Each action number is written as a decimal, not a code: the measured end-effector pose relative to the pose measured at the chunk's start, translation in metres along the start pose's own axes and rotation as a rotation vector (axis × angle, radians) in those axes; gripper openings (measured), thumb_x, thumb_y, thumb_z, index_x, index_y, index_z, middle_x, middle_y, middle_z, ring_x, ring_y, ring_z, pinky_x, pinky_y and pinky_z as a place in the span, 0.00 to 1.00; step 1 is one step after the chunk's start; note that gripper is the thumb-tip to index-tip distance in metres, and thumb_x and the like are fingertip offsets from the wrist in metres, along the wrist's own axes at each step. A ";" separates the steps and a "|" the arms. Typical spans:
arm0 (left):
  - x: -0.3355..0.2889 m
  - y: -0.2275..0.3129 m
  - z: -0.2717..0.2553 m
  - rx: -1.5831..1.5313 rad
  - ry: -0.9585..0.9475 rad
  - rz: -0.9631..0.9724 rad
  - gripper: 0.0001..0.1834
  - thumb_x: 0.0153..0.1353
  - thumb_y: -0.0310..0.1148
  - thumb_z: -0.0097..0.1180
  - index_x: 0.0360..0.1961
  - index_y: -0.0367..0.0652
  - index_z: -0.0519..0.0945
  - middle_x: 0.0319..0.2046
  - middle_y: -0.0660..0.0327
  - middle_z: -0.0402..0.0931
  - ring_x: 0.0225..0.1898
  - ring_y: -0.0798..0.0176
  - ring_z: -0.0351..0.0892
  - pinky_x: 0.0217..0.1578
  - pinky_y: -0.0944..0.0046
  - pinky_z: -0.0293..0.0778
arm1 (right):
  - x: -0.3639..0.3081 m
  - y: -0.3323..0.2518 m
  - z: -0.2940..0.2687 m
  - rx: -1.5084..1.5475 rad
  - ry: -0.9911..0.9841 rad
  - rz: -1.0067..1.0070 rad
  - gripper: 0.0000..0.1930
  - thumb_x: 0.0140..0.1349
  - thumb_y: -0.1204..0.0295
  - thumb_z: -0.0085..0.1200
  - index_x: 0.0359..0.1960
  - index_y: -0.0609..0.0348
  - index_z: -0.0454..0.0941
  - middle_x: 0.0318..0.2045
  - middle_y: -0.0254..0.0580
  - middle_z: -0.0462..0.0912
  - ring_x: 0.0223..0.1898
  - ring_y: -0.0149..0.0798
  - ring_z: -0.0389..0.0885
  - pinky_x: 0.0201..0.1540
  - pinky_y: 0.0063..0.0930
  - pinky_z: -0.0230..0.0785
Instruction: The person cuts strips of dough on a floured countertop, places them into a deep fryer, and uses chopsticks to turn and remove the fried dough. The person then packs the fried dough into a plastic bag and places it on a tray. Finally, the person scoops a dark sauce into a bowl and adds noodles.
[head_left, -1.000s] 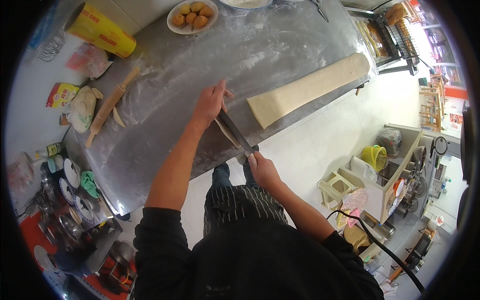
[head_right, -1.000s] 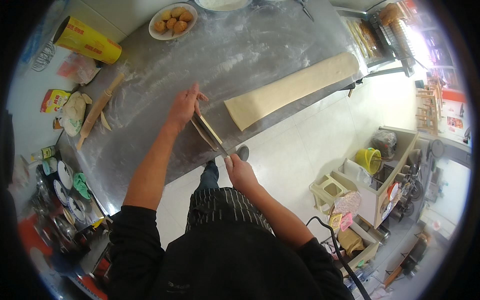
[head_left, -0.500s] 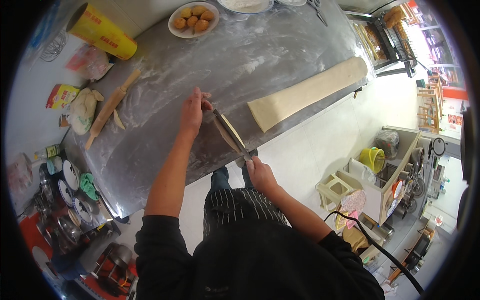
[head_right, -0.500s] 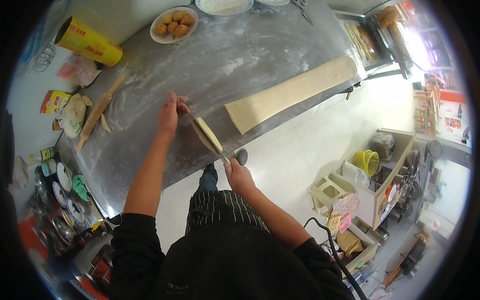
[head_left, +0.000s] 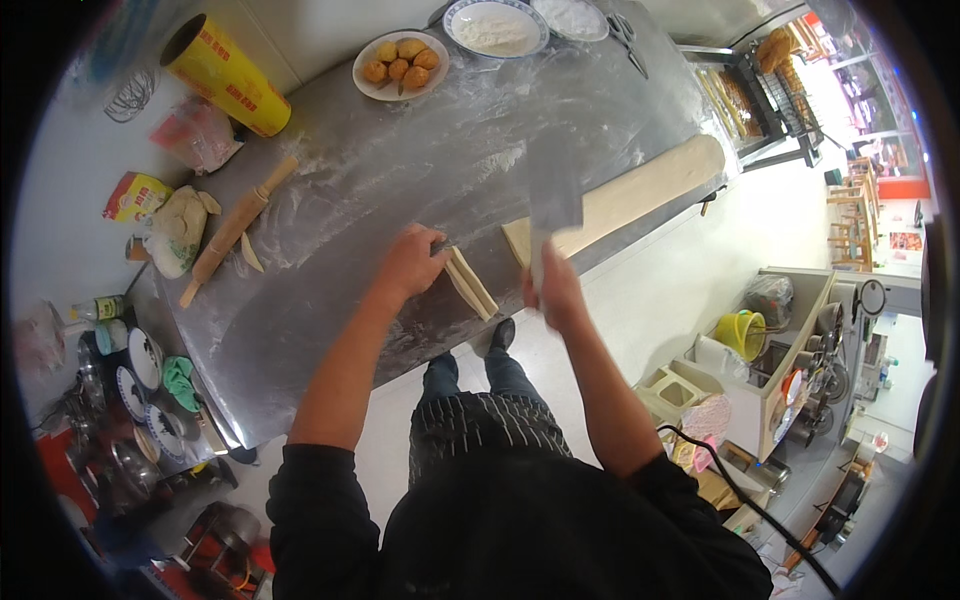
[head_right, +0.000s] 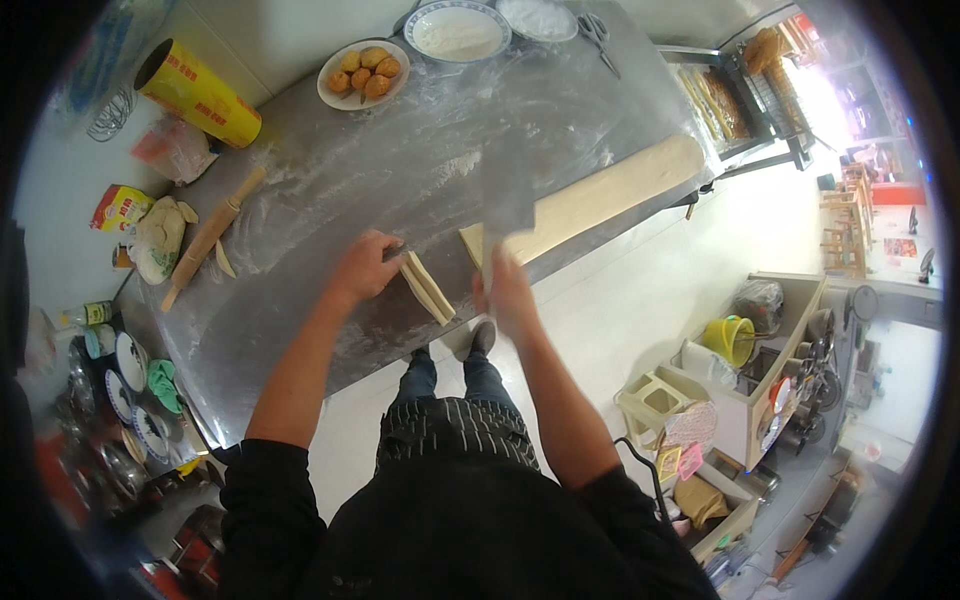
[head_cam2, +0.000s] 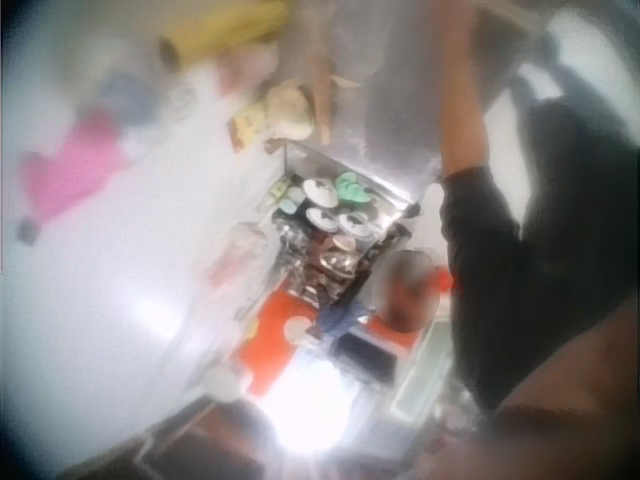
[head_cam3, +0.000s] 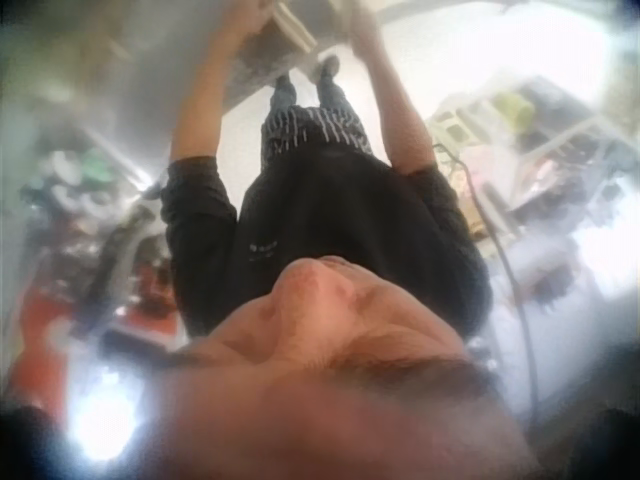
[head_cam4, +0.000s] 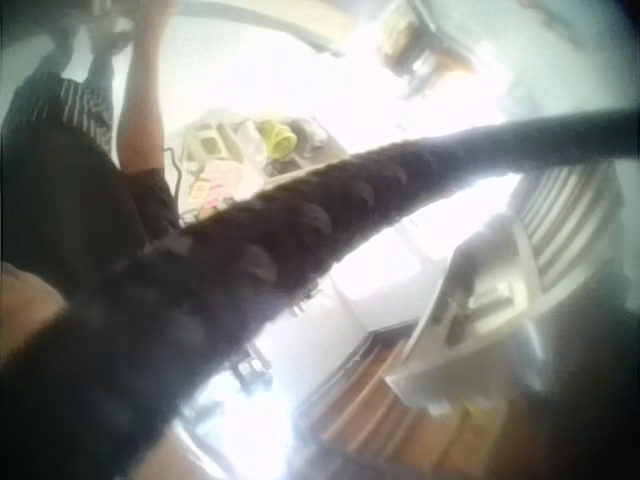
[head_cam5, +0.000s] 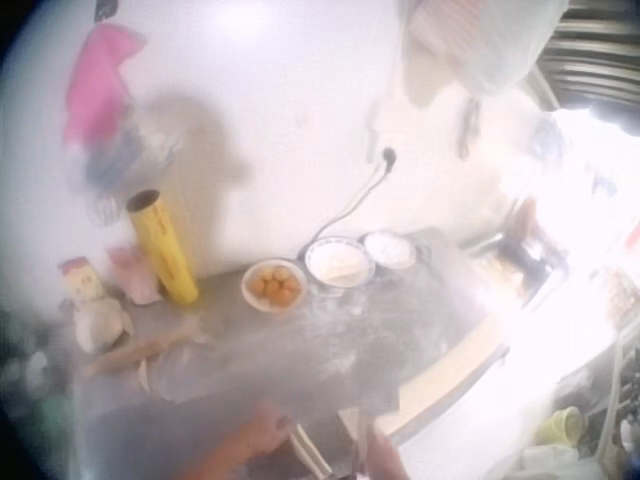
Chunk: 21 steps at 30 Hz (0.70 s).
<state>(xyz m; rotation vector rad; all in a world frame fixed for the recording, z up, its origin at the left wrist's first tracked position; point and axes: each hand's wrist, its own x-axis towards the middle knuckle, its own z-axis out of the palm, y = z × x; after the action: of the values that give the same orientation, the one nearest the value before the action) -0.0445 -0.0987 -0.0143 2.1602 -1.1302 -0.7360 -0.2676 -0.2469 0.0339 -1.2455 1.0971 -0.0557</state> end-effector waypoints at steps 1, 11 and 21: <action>-0.002 0.004 0.001 0.080 0.002 0.054 0.19 0.57 0.40 0.64 0.47 0.42 0.84 0.43 0.48 0.80 0.46 0.43 0.79 0.49 0.52 0.76 | 0.023 -0.013 0.001 0.270 0.066 0.076 0.27 0.75 0.47 0.42 0.44 0.65 0.74 0.30 0.46 0.79 0.27 0.32 0.79 0.25 0.27 0.70; 0.001 0.007 0.024 -0.242 -0.233 -0.295 0.22 0.47 0.34 0.72 0.43 0.38 0.81 0.40 0.52 0.81 0.42 0.51 0.81 0.44 0.57 0.76 | 0.008 0.022 -0.017 0.137 -0.072 -0.232 0.19 0.77 0.58 0.41 0.41 0.62 0.76 0.33 0.41 0.84 0.28 0.31 0.80 0.32 0.25 0.74; -0.030 0.080 0.000 -0.275 -0.449 -0.348 0.18 0.60 0.32 0.65 0.49 0.35 0.77 0.45 0.53 0.81 0.42 0.59 0.81 0.42 0.62 0.78 | -0.024 0.117 -0.016 0.535 0.052 -0.046 0.22 0.76 0.52 0.44 0.43 0.61 0.76 0.33 0.42 0.84 0.30 0.32 0.82 0.33 0.25 0.75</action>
<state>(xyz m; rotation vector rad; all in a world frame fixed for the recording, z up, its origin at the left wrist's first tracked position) -0.1007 -0.1110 0.0485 2.0256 -0.7967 -1.4977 -0.3501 -0.2003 -0.0397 -0.7892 1.0103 -0.3939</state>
